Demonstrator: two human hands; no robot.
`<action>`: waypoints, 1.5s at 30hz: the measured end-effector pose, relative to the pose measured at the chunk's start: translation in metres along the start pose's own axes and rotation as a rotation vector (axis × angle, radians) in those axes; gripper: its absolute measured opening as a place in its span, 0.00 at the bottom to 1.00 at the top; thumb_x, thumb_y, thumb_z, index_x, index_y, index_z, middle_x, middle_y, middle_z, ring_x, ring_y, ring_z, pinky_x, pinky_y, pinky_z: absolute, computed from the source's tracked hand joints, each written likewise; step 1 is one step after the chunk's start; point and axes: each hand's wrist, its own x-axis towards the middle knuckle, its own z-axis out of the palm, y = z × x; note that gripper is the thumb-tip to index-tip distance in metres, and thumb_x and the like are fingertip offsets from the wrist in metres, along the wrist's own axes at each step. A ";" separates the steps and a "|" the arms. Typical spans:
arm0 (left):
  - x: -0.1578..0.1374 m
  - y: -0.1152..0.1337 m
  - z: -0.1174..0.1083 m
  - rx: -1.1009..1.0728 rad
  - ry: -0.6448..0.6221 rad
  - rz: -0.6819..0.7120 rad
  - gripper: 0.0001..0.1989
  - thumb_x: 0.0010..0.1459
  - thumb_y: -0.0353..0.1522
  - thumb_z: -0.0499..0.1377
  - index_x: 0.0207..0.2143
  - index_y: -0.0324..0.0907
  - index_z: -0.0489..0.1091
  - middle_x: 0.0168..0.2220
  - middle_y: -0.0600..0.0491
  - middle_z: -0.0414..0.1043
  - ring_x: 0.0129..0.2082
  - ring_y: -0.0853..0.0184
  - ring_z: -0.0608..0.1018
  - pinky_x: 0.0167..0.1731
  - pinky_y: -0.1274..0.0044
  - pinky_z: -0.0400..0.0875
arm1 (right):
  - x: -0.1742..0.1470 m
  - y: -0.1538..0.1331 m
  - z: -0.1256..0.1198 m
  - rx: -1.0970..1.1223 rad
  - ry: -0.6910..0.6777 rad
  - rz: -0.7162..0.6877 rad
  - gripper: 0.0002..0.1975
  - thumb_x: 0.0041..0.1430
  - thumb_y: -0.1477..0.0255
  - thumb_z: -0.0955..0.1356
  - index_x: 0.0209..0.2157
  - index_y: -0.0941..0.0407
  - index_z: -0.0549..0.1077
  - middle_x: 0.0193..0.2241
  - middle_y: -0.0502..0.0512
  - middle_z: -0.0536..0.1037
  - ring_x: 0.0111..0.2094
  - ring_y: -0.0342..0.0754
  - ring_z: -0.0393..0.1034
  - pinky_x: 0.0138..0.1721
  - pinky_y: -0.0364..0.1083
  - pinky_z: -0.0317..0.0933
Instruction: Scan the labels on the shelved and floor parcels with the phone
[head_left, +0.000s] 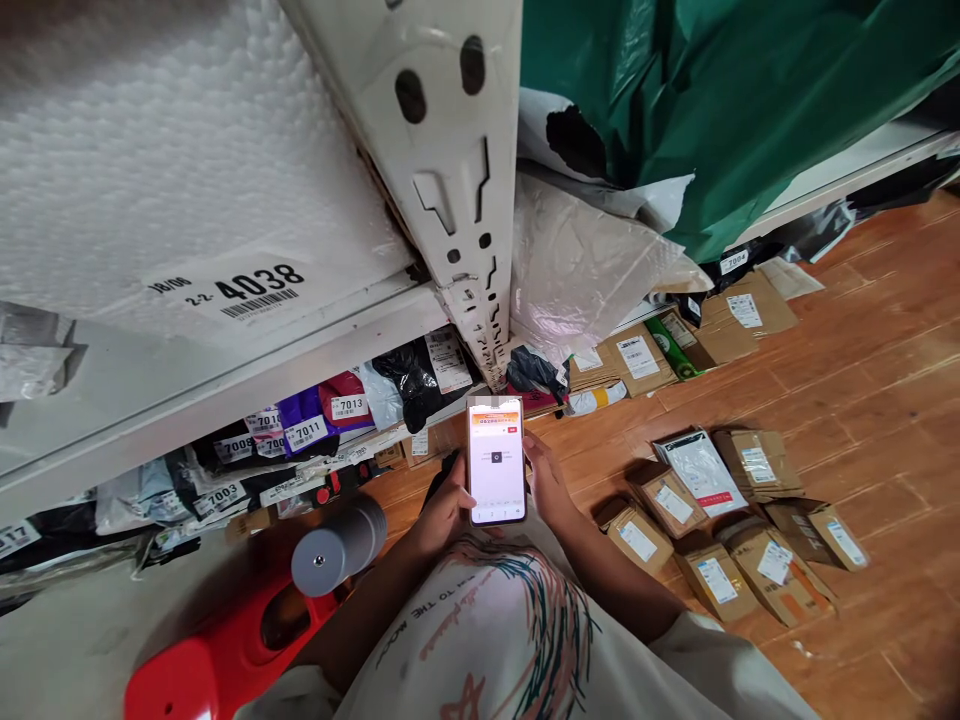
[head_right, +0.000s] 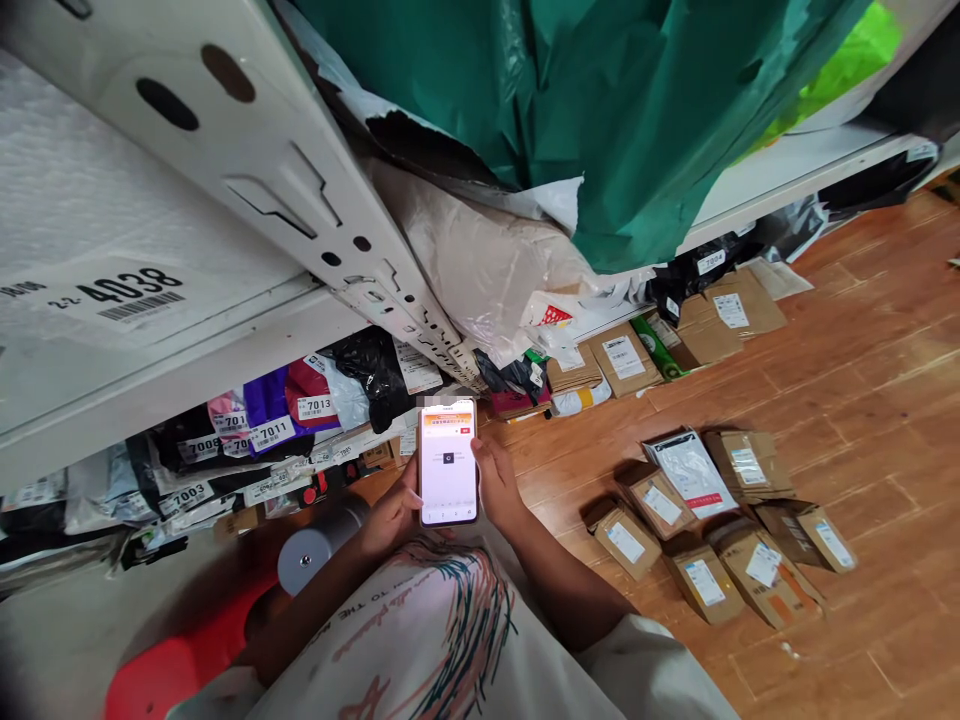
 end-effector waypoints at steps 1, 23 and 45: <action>0.000 0.001 0.001 -0.009 0.006 -0.002 0.47 0.44 0.24 0.52 0.67 0.54 0.43 0.59 0.51 0.66 0.50 0.55 0.76 0.40 0.66 0.77 | -0.002 0.000 -0.001 -0.016 -0.003 -0.013 0.23 0.59 0.50 0.65 0.25 0.55 0.72 0.23 0.51 0.73 0.27 0.49 0.65 0.28 0.46 0.59; 0.000 0.005 0.006 -0.035 0.007 0.015 0.47 0.45 0.24 0.52 0.67 0.52 0.41 0.60 0.49 0.64 0.50 0.54 0.75 0.41 0.63 0.78 | -0.008 0.008 -0.001 -0.051 -0.066 -0.041 0.15 0.61 0.61 0.64 0.37 0.57 0.78 0.29 0.54 0.78 0.28 0.49 0.68 0.29 0.45 0.60; -0.002 0.002 0.000 -0.036 0.008 0.023 0.48 0.44 0.25 0.53 0.67 0.55 0.41 0.60 0.50 0.64 0.49 0.55 0.76 0.39 0.65 0.78 | -0.008 0.010 0.002 -0.047 -0.067 -0.026 0.15 0.60 0.61 0.65 0.35 0.57 0.77 0.29 0.54 0.77 0.28 0.49 0.68 0.29 0.45 0.60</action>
